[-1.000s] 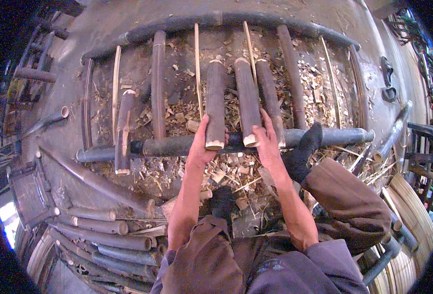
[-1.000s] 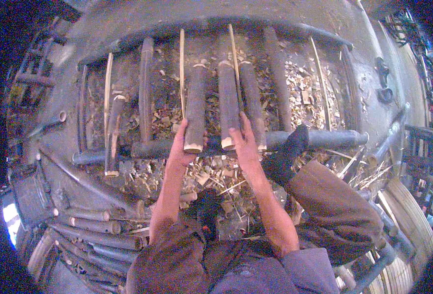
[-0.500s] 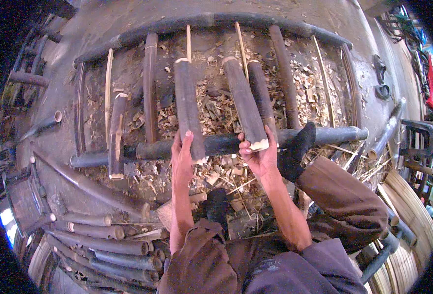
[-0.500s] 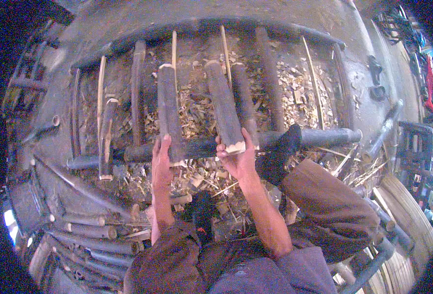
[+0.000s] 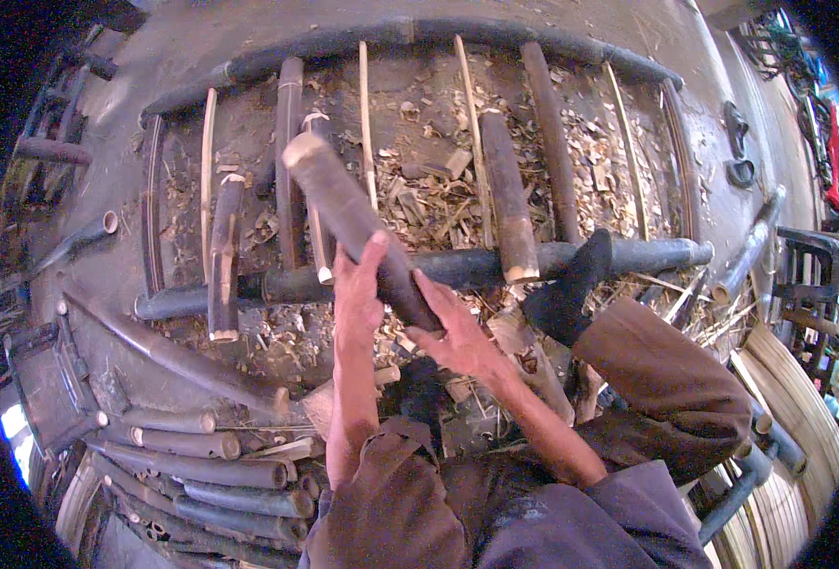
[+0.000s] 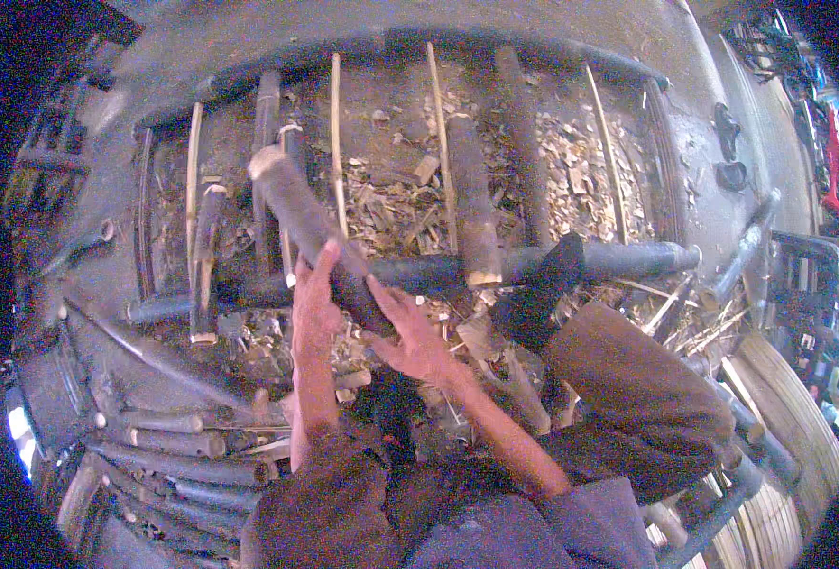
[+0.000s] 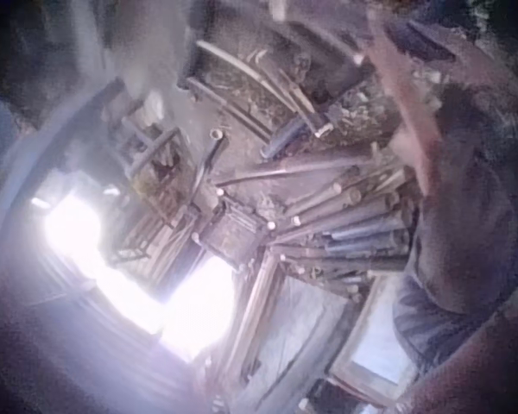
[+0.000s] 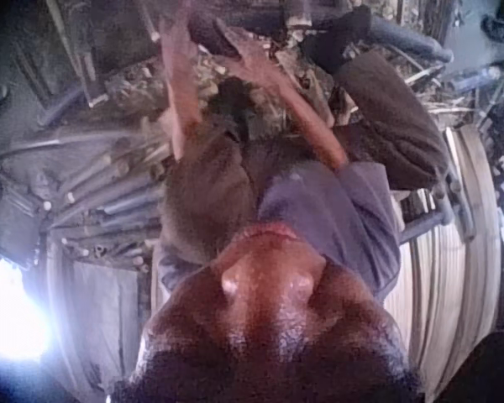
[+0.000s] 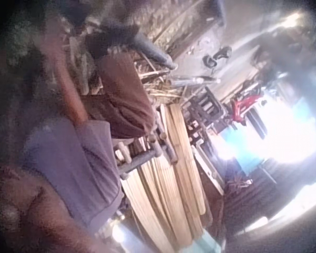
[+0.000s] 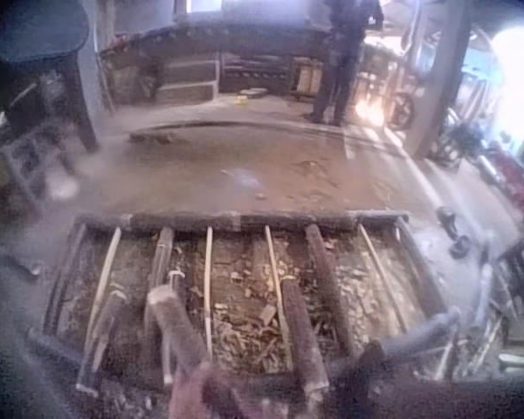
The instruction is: The person sits on the floor and assembles bamboo pieces by hand. They pick up bamboo segments, align them, and fit them together to form a structure.
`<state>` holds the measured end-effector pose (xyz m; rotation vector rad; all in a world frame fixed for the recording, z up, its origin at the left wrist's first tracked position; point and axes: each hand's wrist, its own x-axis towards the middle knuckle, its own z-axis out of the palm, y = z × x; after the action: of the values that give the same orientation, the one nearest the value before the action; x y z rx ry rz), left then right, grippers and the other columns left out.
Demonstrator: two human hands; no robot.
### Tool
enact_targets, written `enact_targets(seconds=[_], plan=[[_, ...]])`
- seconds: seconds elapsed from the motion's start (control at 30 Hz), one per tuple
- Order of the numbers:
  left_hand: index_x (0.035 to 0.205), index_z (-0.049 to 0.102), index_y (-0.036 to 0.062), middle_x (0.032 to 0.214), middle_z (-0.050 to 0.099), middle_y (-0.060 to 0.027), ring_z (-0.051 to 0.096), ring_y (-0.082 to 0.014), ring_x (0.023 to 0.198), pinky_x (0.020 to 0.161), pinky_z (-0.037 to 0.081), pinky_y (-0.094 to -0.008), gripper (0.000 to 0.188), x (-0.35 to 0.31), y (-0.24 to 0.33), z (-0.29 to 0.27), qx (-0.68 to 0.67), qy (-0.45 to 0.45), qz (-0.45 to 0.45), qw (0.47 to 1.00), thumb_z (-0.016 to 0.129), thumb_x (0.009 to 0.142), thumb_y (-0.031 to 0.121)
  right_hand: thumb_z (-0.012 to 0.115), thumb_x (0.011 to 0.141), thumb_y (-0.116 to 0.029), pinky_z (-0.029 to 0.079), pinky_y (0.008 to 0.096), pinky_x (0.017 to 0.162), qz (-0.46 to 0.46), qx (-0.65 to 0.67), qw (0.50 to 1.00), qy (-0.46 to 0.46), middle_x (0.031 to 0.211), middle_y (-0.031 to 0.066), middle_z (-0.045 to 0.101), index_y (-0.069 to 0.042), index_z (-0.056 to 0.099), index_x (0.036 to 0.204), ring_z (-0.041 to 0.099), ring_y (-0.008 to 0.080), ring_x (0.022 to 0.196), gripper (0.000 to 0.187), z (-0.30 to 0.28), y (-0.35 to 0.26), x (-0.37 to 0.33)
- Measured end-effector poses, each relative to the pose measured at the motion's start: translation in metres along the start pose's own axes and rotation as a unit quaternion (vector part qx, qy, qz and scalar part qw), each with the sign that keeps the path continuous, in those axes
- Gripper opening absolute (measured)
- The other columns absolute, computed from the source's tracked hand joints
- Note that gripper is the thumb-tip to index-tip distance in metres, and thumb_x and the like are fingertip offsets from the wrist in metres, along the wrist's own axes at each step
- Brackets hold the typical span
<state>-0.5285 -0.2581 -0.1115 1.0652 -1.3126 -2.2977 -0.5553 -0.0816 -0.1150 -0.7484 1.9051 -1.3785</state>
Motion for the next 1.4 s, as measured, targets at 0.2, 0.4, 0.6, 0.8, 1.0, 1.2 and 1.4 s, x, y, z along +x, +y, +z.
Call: enact_targets(seconds=[0.2,0.4,0.6,0.8,1.0,1.2,1.4], plan=[[0.105,0.06,0.0028,0.088,0.066,-0.0107,0.065,-0.0216,0.079,0.072,0.054,-0.0362,0.033,-0.002,-0.004,-0.022,-0.216,-0.092,-0.12,0.965,0.065,0.089,0.031,0.076,0.079,-0.033,0.032,0.0394,0.11,0.175,0.117,0.975,-0.078,0.146,0.0217,0.037,-0.001,0.018,0.149,0.04,0.031,0.133,0.097,0.022,-0.019,-0.007],[0.117,0.054,0.0039,0.092,0.064,-0.0083,0.063,-0.02,0.083,0.076,0.053,-0.0368,0.049,-0.005,-0.008,-0.008,-0.041,0.068,-0.007,0.997,0.074,0.081,0.029,0.075,0.079,-0.026,0.041,0.0437,0.103,0.079,-0.116,0.99,0.033,0.142,0.0282,0.039,-0.002,0.018,0.149,0.046,0.0413,0.126,0.094,0.039,-0.012,-0.009],[0.122,0.049,0.0048,0.1,0.062,-0.0088,0.063,-0.0191,0.081,0.076,0.053,-0.0372,0.056,-0.004,-0.015,-0.025,-0.108,-0.033,-0.066,0.991,0.076,0.078,0.025,0.076,0.078,-0.032,0.042,0.0418,0.103,0.13,0.007,0.991,-0.024,0.136,0.0235,0.047,-0.005,0.025,0.148,0.05,0.0348,0.124,0.09,0.028,-0.006,-0.006],[0.129,0.046,0.0041,0.108,0.059,-0.0096,0.06,-0.0189,0.093,0.084,0.05,-0.0364,0.063,-0.011,-0.009,-0.014,-0.036,0.004,-0.047,0.998,0.073,0.083,0.037,0.076,0.079,-0.03,0.04,0.0405,0.104,0.126,0.074,0.989,-0.029,0.136,0.0205,0.05,-0.007,0.027,0.147,0.051,0.0299,0.124,0.087,0.029,0.003,-0.008],[0.141,0.038,0.0056,0.125,0.053,-0.0105,0.051,-0.0196,0.11,0.096,0.042,-0.0366,0.07,-0.02,0.002,0.002,0.048,0.077,-0.037,0.995,0.064,0.09,0.045,0.071,0.085,-0.035,0.041,0.0416,0.103,0.157,0.091,0.982,-0.055,0.132,0.0223,0.052,-0.002,0.037,0.141,0.053,0.0316,0.121,0.074,0.007,-0.024,-0.007],[0.139,0.04,0.0078,0.116,0.058,-0.0093,0.058,-0.0202,0.1,0.085,0.051,-0.0374,0.064,-0.013,-0.005,-0.016,0.009,0.038,-0.064,0.997,0.064,0.09,0.041,0.064,0.089,-0.026,0.037,0.0488,0.102,-0.007,-0.345,0.899,0.269,0.128,0.026,0.049,-0.004,0.044,0.137,0.044,0.0435,0.121,0.057,-0.054,-0.012,0.021],[0.132,0.044,0.0069,0.101,0.06,-0.0089,0.065,-0.0216,0.083,0.07,0.055,-0.0349,0.056,-0.021,-0.014,-0.007,0.021,0.054,-0.071,0.996,0.065,0.09,0.038,0.07,0.082,-0.026,0.041,0.0501,0.098,0.168,-0.315,0.904,0.233,0.125,0.0276,0.052,-0.007,0.025,0.149,0.052,0.0448,0.112,0.083,-0.095,0.047,0.037]])
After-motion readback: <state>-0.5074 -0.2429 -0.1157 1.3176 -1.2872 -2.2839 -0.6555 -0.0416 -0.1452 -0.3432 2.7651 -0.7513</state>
